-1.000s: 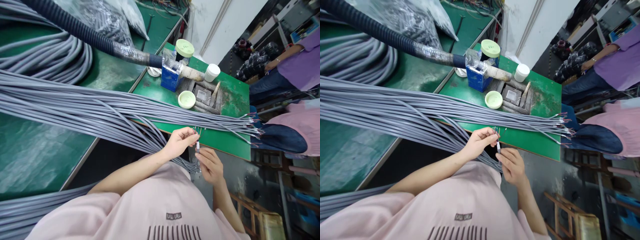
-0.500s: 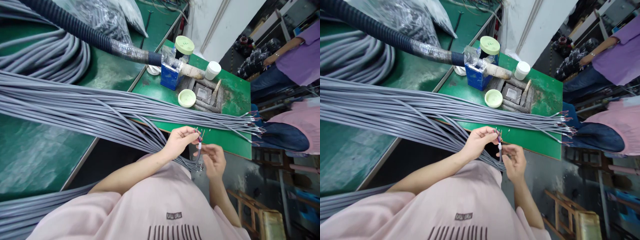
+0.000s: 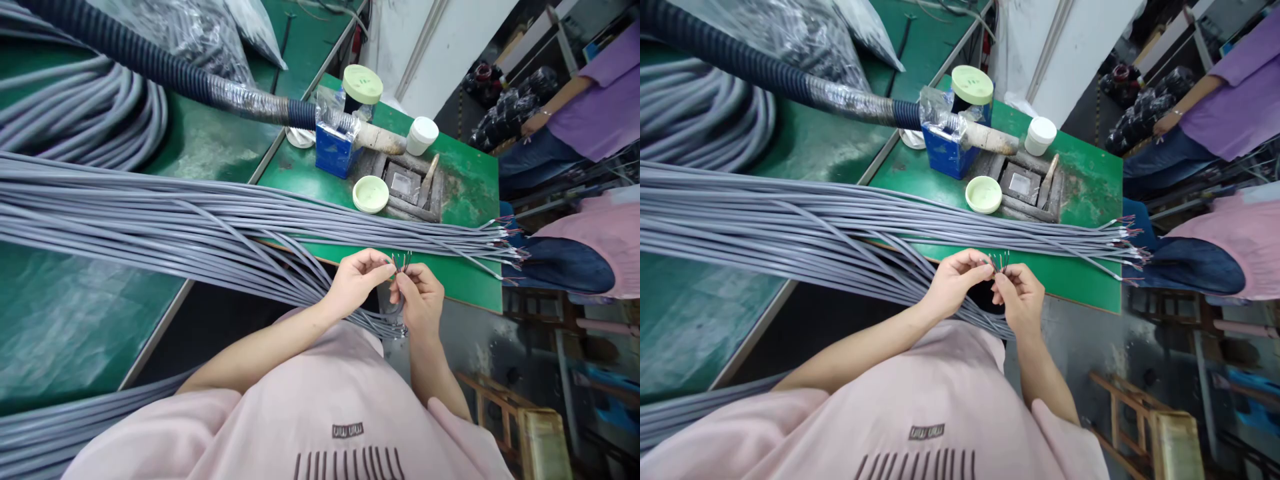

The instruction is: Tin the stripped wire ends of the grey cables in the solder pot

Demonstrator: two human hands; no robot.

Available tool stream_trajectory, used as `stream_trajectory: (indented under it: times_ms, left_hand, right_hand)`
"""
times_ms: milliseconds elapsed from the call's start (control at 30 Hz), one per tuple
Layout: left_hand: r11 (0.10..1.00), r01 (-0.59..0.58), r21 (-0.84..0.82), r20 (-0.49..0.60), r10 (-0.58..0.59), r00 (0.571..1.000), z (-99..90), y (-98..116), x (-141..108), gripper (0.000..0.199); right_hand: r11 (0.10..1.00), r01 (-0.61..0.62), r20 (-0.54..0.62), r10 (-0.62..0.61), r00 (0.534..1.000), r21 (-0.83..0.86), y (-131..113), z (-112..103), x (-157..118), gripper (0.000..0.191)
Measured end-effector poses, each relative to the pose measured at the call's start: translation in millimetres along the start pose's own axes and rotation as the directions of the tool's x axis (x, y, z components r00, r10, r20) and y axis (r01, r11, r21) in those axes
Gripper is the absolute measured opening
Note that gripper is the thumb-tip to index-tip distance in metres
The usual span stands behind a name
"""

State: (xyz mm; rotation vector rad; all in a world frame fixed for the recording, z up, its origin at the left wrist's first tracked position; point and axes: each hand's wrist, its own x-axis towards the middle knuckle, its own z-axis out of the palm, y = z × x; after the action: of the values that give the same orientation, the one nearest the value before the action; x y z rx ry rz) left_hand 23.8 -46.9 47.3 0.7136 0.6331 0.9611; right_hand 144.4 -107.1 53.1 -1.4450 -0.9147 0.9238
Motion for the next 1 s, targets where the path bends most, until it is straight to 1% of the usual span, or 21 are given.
stream_trajectory:
  times_ms: [167,300,400,567,767,833,900,1000]
  left_hand:
    - [1.0,-0.015,0.025,-0.006,0.016,1.0,0.2,2,2,0.024]
    - [0.999,-0.016,0.039,-0.002,0.016,1.0,-0.6,2,2,0.024]
    - [0.999,-0.029,0.039,-0.015,0.029,0.999,-1.1,0,2,0.025]
    - [0.997,-0.041,0.064,-0.053,0.044,0.998,-1.9,-4,2,0.028]
    - [0.993,-0.074,0.092,-0.07,0.081,0.994,-0.6,-9,3,0.025]
    - [0.99,-0.078,0.117,-0.075,0.087,0.993,0.8,-12,5,0.024]
    - [0.986,-0.075,0.15,-0.066,0.086,0.994,2.0,-15,7,0.023]
    - [0.97,-0.084,0.228,-0.016,0.09,0.996,1.9,-20,10,0.023]
  right_hand:
    - [0.999,0.008,0.012,-0.008,1.0,-0.037,-3,0,1,0.015]
    - [1.0,0.018,-0.003,-0.018,1.0,0.016,-3,1,4,0.012]
    - [1.0,0.027,0.012,-0.027,1.0,0.012,-4,1,8,0.014]
    - [0.998,-0.008,-0.004,0.008,1.0,-0.056,-7,1,14,0.017]
    - [1.0,0.008,-0.021,-0.008,1.0,-0.02,-9,3,22,0.019]
    - [0.998,0.008,-0.028,-0.009,1.0,-0.055,-12,2,26,0.02]
    - [0.992,0.023,-0.026,-0.027,0.999,-0.126,-17,-1,33,0.019]
    - [0.96,0.09,0.022,-0.088,0.996,-0.266,-30,-15,56,0.02]
